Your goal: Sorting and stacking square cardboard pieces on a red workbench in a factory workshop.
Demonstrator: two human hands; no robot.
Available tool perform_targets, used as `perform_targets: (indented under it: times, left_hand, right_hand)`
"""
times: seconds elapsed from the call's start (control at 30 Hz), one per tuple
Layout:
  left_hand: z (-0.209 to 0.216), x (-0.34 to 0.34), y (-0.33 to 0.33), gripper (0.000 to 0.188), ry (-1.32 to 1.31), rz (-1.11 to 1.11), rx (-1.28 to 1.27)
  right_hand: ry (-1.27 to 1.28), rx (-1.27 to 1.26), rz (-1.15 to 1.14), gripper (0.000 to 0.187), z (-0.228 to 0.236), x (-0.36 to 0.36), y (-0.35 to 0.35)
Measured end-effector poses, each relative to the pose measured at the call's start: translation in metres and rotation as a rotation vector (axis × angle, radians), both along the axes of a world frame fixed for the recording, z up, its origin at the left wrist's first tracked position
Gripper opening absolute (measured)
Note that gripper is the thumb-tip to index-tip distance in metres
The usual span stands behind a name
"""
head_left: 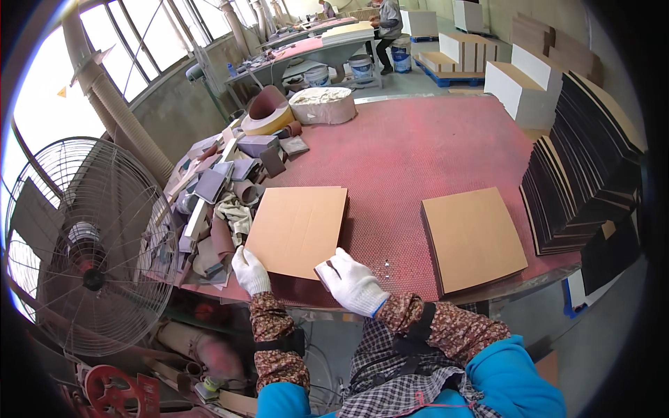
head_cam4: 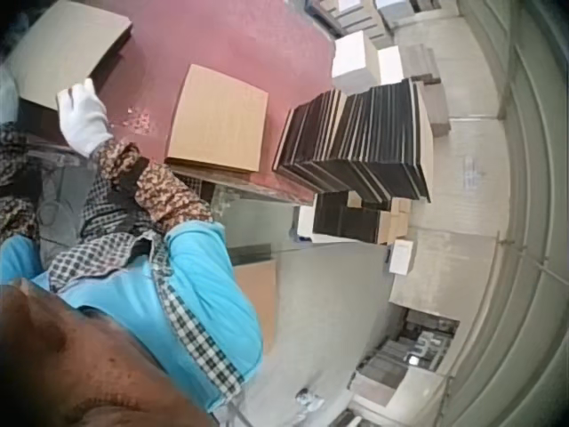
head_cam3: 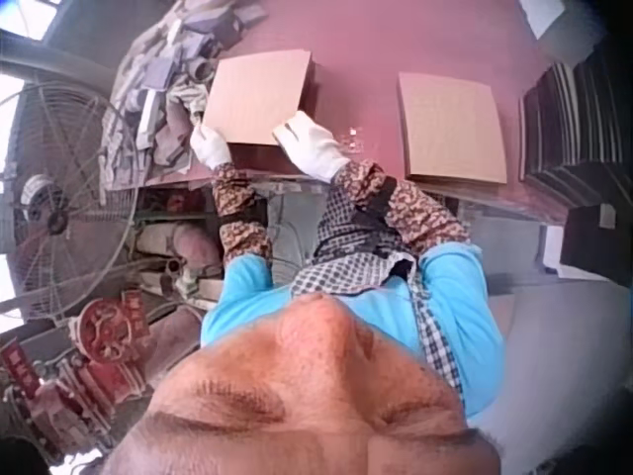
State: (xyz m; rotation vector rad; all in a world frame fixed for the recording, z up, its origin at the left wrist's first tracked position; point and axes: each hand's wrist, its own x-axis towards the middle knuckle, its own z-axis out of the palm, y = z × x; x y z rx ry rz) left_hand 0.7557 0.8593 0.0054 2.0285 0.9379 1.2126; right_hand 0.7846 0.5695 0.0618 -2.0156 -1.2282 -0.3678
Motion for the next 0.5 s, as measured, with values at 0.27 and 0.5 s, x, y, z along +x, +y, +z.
perform_targets:
  times: [0.27,0.5]
  left_hand:
    - [-0.011,0.010,0.028,0.035,-0.135,-0.121,-0.155]
    - [0.042,-0.005,-0.070,0.036,-0.209,0.062,0.216]
  right_hand:
    - [0.084,-0.035,-0.054,0.029,0.005,0.009,0.004]
    - [0.114,-0.203,-0.047,0.027,-0.001,0.005,-0.056]
